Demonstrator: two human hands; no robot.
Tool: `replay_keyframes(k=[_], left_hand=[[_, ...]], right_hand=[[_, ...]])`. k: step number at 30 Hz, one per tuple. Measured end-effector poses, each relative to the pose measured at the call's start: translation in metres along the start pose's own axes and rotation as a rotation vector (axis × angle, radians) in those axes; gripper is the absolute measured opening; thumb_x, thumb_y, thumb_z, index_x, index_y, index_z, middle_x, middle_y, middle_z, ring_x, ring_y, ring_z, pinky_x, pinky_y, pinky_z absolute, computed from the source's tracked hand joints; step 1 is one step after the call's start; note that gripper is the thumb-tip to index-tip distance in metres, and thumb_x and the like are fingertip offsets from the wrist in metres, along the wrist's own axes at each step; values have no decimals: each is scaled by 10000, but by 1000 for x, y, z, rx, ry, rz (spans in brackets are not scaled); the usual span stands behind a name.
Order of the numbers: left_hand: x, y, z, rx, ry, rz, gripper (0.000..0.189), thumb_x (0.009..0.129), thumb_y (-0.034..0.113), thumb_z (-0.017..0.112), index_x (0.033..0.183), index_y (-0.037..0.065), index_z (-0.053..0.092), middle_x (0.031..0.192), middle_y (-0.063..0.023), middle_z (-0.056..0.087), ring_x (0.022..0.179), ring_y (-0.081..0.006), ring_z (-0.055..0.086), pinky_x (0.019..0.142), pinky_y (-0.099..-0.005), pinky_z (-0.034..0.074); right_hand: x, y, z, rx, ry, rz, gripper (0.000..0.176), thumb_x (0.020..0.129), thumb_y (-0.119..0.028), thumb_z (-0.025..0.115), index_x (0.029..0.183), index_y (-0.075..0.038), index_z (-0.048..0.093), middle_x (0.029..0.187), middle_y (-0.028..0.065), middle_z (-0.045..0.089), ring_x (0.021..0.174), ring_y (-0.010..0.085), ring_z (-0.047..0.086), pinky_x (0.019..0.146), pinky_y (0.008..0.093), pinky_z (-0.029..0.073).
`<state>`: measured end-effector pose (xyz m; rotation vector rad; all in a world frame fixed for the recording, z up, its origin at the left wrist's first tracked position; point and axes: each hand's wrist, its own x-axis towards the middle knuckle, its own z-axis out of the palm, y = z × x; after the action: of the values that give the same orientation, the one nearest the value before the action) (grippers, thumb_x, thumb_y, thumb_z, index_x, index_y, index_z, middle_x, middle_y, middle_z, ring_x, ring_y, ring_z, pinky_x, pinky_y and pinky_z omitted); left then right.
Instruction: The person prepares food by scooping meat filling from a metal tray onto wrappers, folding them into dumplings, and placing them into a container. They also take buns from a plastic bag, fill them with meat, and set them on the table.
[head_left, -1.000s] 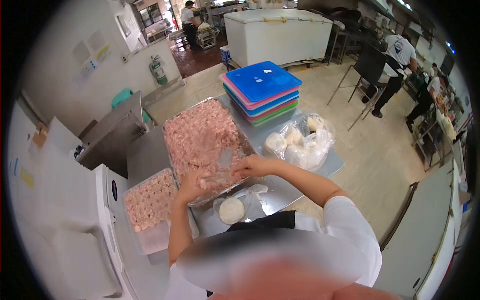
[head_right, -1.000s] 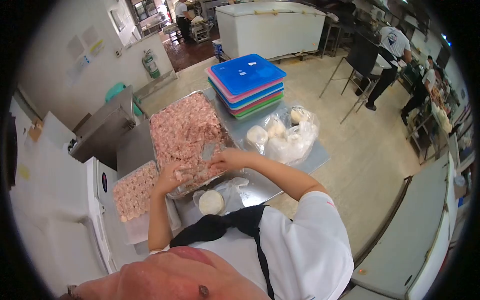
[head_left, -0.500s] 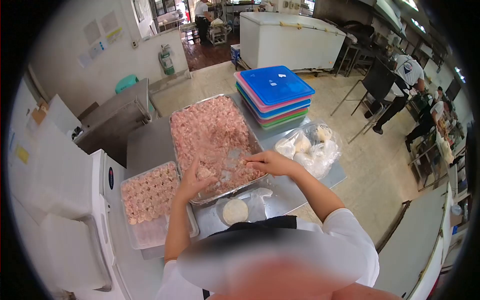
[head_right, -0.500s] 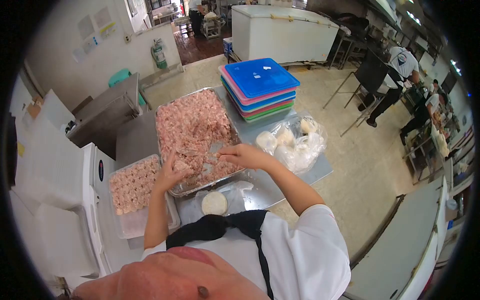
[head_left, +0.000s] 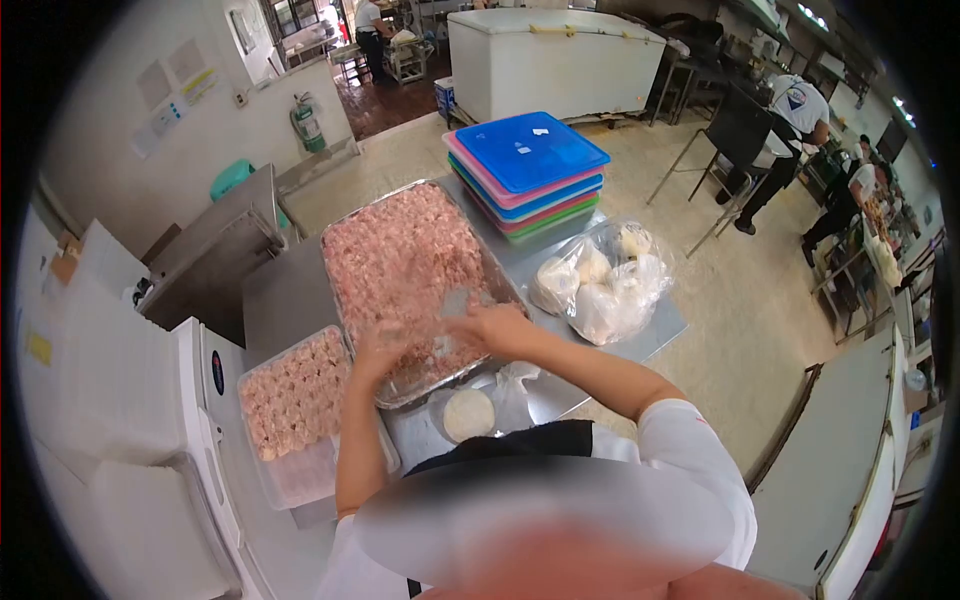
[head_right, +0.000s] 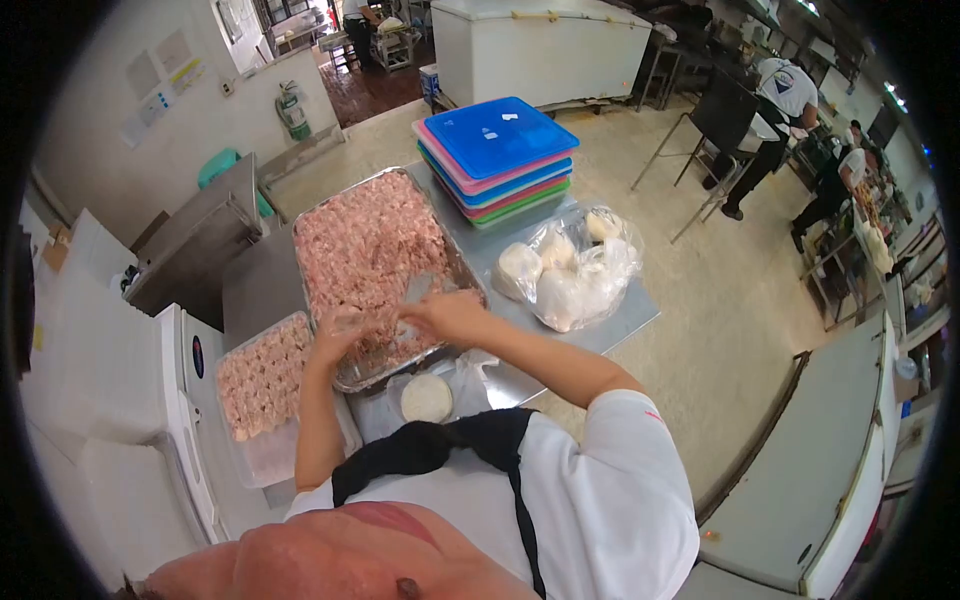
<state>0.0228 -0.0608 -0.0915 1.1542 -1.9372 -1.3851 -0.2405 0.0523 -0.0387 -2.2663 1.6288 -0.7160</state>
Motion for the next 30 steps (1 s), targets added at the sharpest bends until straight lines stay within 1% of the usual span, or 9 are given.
replay_keyframes(k=[4,8,11,14,17,20,24,27,30], left_hand=[[-38,72,6,52,42,153,530,725,197,786,1172,34,554,998,-62,636,913,-151,588,788,-304,490],[-54,87,17,-42,114,222,516,719,186,781,1159,36,558,1015,-53,637,924,-150,582,800,-304,485],[-37,55,14,72,60,344,446,703,171,778,1087,32,599,1006,-66,641,937,-169,589,806,-307,482],[-33,57,21,243,31,370,391,676,162,784,1007,28,625,968,-89,648,923,-212,607,799,-313,482],[-27,51,29,209,109,170,384,655,171,800,963,27,623,912,-89,644,879,-232,614,779,-314,480],[-22,37,33,238,191,130,399,650,192,814,949,24,609,879,-64,629,836,-211,599,766,-307,474],[-30,79,48,204,174,-7,450,645,223,831,980,31,601,891,-62,631,848,-201,596,772,-317,477],[-39,99,71,135,420,141,508,635,234,839,1040,34,606,900,-90,654,860,-216,620,775,-324,485],[-27,72,68,416,374,312,493,663,198,816,1081,35,611,889,-99,669,859,-215,634,779,-326,490]], right_hand=[[-3,43,4,-127,-126,109,258,901,-323,561,1113,-198,639,933,151,645,826,339,633,710,440,500],[-15,23,-36,262,-149,263,301,920,-329,560,1116,-116,640,1011,137,654,926,314,633,776,426,495],[-20,20,-25,347,-79,-152,348,934,-353,526,1228,-186,610,1034,170,656,923,356,629,791,411,489],[-20,24,-6,431,-157,-303,313,933,-325,533,1191,-175,625,1005,154,659,844,357,640,739,433,502],[-13,28,-42,-4,-123,-169,300,918,-333,548,1157,-171,629,981,129,658,783,354,640,692,453,506],[-16,19,-39,-34,-38,-227,283,904,-340,562,1131,-178,606,997,101,648,917,305,626,762,431,506],[-5,54,-35,87,-86,-188,337,914,-384,532,1150,-165,631,993,133,654,833,346,640,716,451,503],[-2,72,-54,263,-95,-159,339,923,-376,528,1164,-161,633,1016,143,658,891,347,633,767,434,495],[-2,83,-52,387,-175,-169,341,931,-373,522,1175,-161,631,1035,151,659,918,353,627,789,428,489]])
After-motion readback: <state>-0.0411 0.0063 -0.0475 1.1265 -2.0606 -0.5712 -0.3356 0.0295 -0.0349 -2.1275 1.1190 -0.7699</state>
